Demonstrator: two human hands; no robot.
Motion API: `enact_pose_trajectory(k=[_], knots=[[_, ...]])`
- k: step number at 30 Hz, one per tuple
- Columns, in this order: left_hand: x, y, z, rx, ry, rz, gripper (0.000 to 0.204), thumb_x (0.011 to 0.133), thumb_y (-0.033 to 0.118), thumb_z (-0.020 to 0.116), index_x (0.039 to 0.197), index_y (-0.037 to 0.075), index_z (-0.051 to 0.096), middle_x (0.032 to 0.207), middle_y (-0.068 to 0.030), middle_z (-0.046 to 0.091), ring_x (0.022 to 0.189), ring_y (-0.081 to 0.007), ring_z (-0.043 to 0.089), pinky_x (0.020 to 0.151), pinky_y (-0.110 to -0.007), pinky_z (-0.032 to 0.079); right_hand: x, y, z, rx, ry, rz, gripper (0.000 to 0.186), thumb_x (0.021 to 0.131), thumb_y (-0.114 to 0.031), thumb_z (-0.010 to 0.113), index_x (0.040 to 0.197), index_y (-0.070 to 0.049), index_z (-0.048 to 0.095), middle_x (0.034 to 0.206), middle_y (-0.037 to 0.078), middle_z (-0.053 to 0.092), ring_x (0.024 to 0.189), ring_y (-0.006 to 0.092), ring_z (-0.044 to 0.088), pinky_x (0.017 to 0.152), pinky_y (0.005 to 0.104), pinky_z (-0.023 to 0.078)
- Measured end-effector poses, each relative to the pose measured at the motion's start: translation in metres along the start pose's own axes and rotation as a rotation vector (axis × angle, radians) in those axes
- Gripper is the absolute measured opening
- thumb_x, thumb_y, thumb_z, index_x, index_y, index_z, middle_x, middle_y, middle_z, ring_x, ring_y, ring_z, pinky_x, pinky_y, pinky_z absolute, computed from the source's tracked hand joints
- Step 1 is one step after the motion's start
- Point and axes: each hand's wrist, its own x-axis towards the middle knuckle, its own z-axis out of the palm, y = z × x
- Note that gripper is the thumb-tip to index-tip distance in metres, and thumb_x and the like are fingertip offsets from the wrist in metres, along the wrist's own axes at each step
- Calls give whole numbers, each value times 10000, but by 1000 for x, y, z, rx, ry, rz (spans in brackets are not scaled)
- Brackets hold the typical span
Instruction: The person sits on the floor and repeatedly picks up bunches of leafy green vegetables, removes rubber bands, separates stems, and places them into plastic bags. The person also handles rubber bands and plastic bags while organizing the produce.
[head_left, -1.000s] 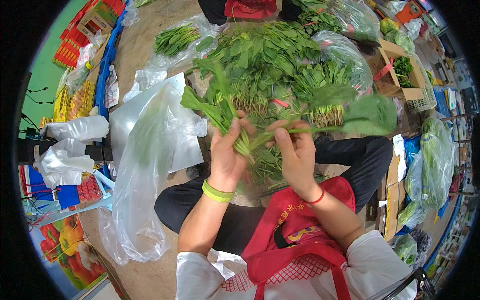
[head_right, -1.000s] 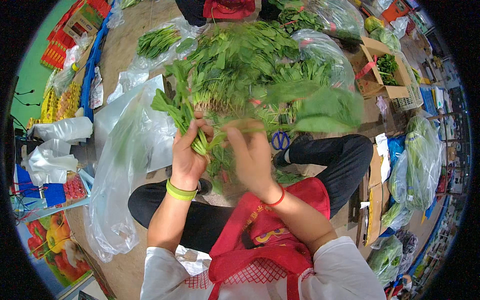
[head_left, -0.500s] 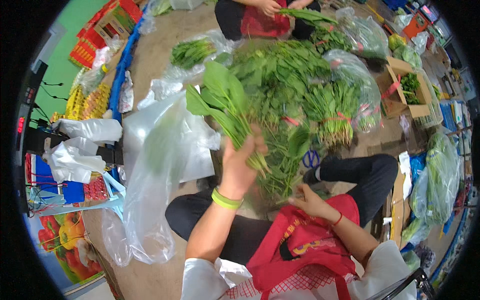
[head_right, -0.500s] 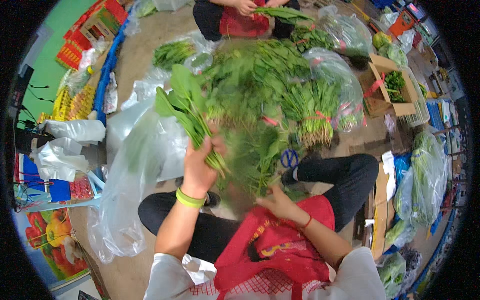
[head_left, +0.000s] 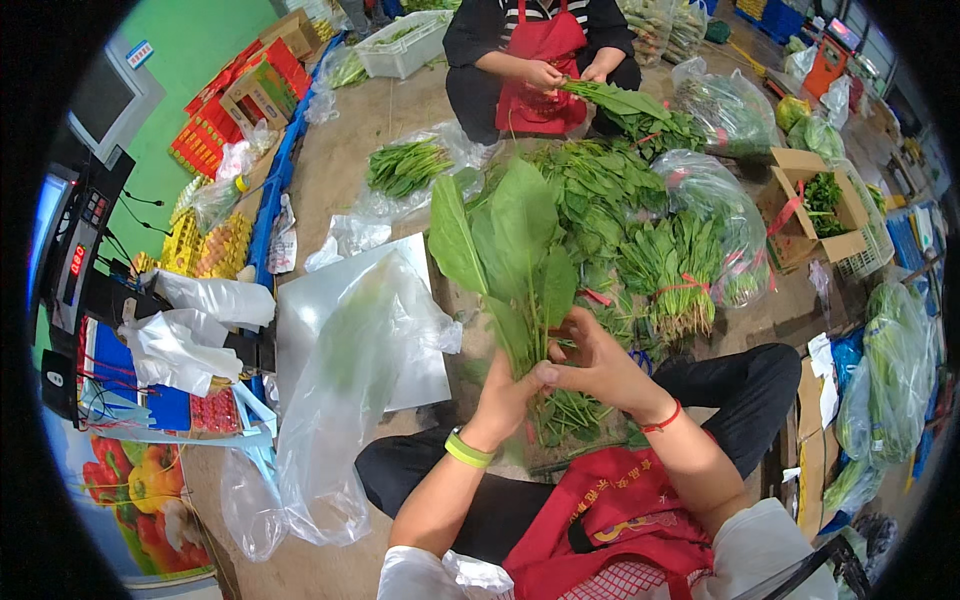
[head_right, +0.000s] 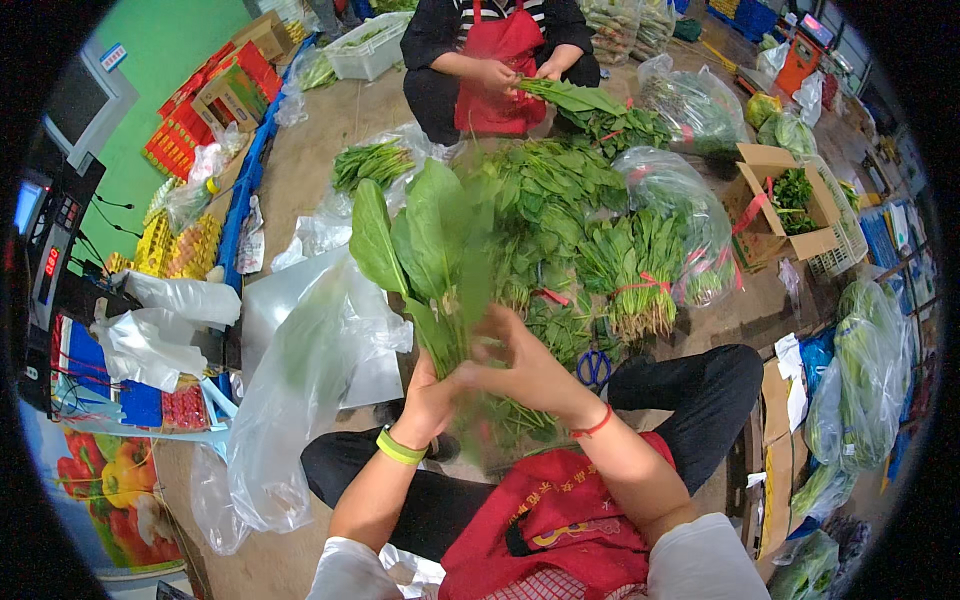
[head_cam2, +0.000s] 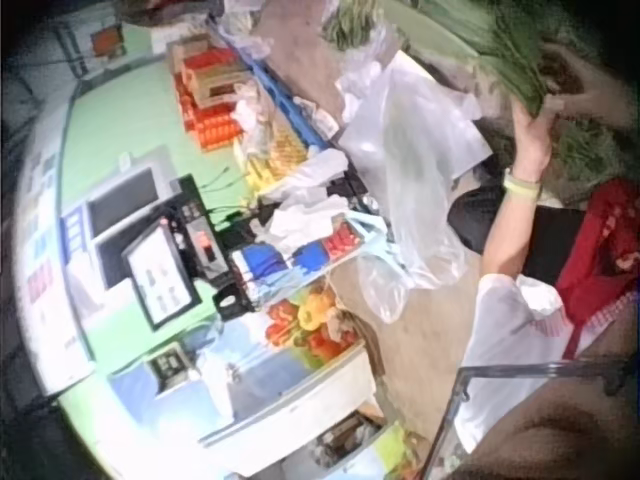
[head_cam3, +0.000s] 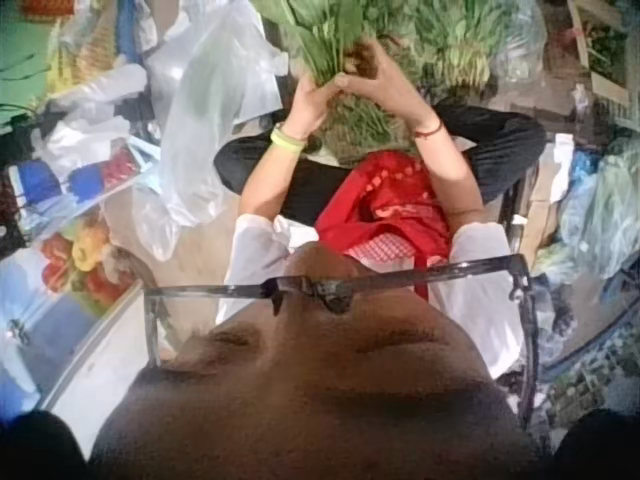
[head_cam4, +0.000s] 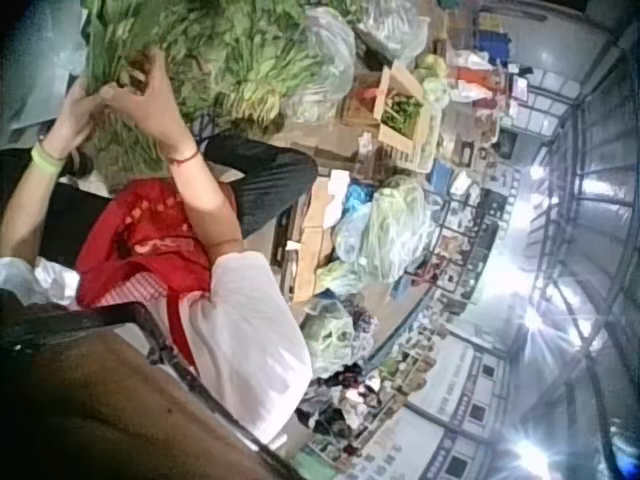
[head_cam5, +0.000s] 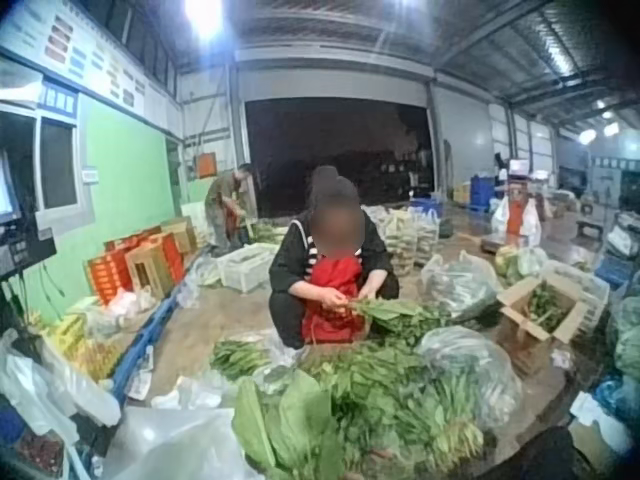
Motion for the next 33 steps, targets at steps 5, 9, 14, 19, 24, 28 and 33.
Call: enact_pose_trajectory(k=[5,9,14,19,24,28,33], knots=[[-2,4,-5,-74,-111,-73,579,935,-4,609,1472,89,413,1163,-81,611,833,-159,563,653,-258,434,14,-20,-2,209,-170,113,822,818,-182,834,1492,-21,391,1451,123,491,1194,197,576,917,360,549],[-23,9,-28,-327,-400,-293,575,933,57,644,1457,22,409,1142,-137,631,777,-173,580,649,-281,480,29,-14,-3,185,-530,108,685,819,-172,814,1405,-20,494,1446,134,510,1271,231,533,1071,380,422],[-92,13,-29,-76,-92,-328,565,989,170,645,1468,15,389,1295,-177,586,1081,-235,640,910,-344,543,29,17,23,74,-451,248,292,896,-309,710,904,-28,632,1089,103,572,994,183,541,839,333,437],[-226,6,-24,1156,1340,481,709,800,66,790,1382,16,387,1160,-78,454,1015,-214,471,941,-362,417,26,26,64,-180,-123,272,227,918,-251,692,834,-46,642,838,40,607,807,149,544,780,306,418],[-262,39,-58,1020,1770,462,750,834,134,804,1430,-4,370,1337,-145,463,1106,-232,495,952,-376,415,44,7,138,-255,-228,-223,196,1002,-263,609,979,-68,608,1035,36,546,787,85,556,552,218,461],[-256,77,-94,486,1488,624,469,947,129,696,1356,-10,512,1274,-171,619,892,-184,619,805,-311,489,79,30,228,-466,-585,-852,272,888,-35,692,1156,-52,647,1053,76,663,960,241,642,834,356,550],[-255,140,-97,96,1123,707,453,988,110,604,1407,-9,482,1345,-248,591,588,-96,558,494,-217,438,195,117,282,-983,-615,-929,235,862,-96,607,1091,-46,629,1053,104,618,1030,301,577,812,377,539]])
